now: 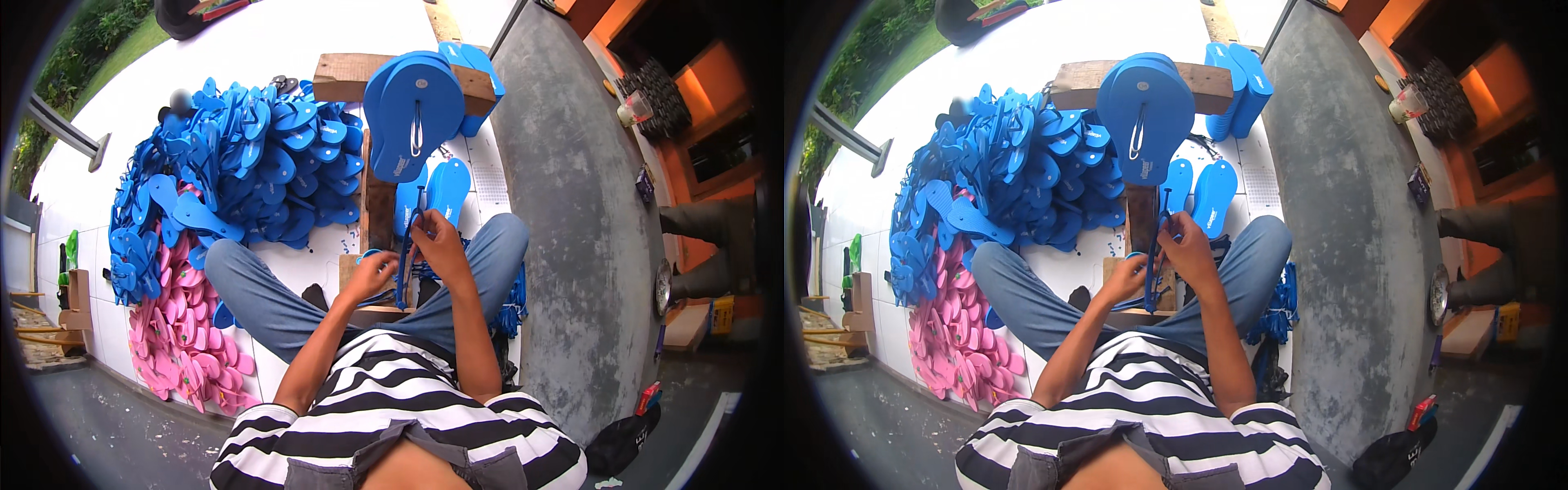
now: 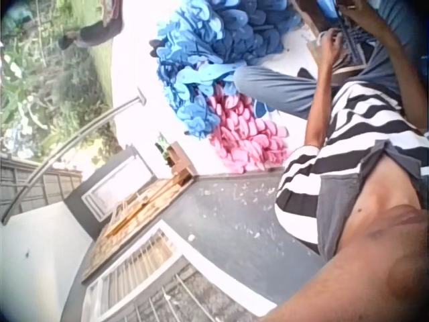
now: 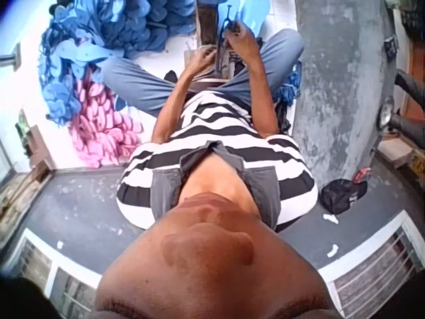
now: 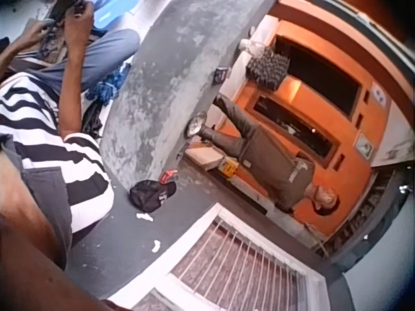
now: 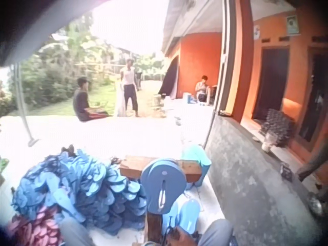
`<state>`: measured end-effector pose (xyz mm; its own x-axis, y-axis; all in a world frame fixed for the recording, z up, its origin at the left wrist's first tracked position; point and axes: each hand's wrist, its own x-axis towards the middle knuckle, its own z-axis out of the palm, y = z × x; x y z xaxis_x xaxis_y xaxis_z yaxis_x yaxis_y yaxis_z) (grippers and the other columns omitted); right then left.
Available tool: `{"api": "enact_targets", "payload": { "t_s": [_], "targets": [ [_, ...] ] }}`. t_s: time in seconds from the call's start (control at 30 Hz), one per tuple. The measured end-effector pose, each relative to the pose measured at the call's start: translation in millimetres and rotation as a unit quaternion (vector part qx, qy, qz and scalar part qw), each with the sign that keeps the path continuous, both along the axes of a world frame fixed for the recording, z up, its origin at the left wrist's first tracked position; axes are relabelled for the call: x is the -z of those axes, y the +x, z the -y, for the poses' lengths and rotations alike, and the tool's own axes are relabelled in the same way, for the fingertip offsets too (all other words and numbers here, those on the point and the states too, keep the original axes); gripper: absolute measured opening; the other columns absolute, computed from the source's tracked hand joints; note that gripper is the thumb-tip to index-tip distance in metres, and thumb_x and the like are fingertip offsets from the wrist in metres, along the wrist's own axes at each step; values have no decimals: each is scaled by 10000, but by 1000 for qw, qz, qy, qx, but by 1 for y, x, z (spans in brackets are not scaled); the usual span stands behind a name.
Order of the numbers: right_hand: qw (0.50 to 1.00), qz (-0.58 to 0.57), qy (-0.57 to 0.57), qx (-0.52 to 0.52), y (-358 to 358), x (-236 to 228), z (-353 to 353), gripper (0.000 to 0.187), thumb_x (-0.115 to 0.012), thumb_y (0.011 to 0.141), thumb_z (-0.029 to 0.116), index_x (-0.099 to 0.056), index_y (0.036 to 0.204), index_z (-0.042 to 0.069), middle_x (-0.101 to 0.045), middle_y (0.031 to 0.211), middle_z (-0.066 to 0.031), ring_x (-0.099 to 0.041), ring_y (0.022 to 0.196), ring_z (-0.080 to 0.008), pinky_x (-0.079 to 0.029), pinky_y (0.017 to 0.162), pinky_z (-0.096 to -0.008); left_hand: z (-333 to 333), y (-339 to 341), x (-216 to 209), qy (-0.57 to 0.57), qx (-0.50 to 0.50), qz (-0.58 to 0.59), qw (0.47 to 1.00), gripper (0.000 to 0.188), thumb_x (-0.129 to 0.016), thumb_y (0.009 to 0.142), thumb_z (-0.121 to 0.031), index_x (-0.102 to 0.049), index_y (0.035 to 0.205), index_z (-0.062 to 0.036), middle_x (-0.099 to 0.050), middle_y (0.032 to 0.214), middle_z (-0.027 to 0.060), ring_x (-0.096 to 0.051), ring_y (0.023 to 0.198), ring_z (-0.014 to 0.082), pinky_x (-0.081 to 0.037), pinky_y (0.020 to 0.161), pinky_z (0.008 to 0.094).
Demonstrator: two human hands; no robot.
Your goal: The person assembles flip-flops by using a manual press to insert plastic straps into the pre-cut holes of blue foam soles.
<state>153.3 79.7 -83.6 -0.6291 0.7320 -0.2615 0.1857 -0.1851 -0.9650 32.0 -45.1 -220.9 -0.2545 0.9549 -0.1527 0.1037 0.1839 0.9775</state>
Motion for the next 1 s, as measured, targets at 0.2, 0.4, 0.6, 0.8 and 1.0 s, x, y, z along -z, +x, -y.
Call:
{"api": "enact_targets", "payload": {
  "t_s": [0.2, 0.4, 0.6, 0.8, 1.0],
  "targets": [
    [924, 192, 329, 18, -18, -22, 16, 192, -642, 859, 101, -572, 1022, 28, -638, 867, -101, -680, 720, -296, -520, 584, -344, -4, -15, -125, 82, -157, 167, 970, 279, -624, 955, -237, -634, 1138, -27, -648, 932, 31, -581, 734, 99, -482, 657, 265],
    [871, 132, 471, 36, -40, -44, 67, 226, -648, 877, 117, -606, 1089, 52, -636, 1036, -130, -655, 887, -338, -546, 672, -395, -16, -19, -157, 145, -207, -96, 963, 249, -589, 964, -170, -610, 1104, 34, -633, 878, 138, -605, 735, 178, -481, 660, 316],
    [936, 9, 348, -42, -11, -67, 49, 378, -747, 839, 165, -635, 1186, 65, -625, 1080, -97, -628, 878, -188, -512, 687, -283, -2, -62, -170, 161, -255, 90, 949, 323, -453, 1047, -267, -650, 1062, -12, -525, 732, -14, -511, 658, 43, -414, 543, 194],
    [979, 12, 164, -123, -11, -65, 44, 330, -765, 839, 193, -689, 1126, 47, -681, 902, -42, -614, 748, -84, -488, 654, -227, -11, -62, -192, 146, -231, 107, 956, 304, -499, 1026, -270, -674, 1029, -22, -510, 695, -40, -472, 572, 14, -363, 464, 179],
    [977, -11, 172, -125, -20, -61, 46, 290, -760, 834, 193, -687, 1044, 6, -692, 863, -76, -648, 710, -126, -506, 664, -266, -23, -61, -211, 153, -229, 86, 958, 265, -565, 994, -258, -691, 1012, -25, -516, 631, -47, -449, 502, 3, -333, 429, 167]
  ]
}}
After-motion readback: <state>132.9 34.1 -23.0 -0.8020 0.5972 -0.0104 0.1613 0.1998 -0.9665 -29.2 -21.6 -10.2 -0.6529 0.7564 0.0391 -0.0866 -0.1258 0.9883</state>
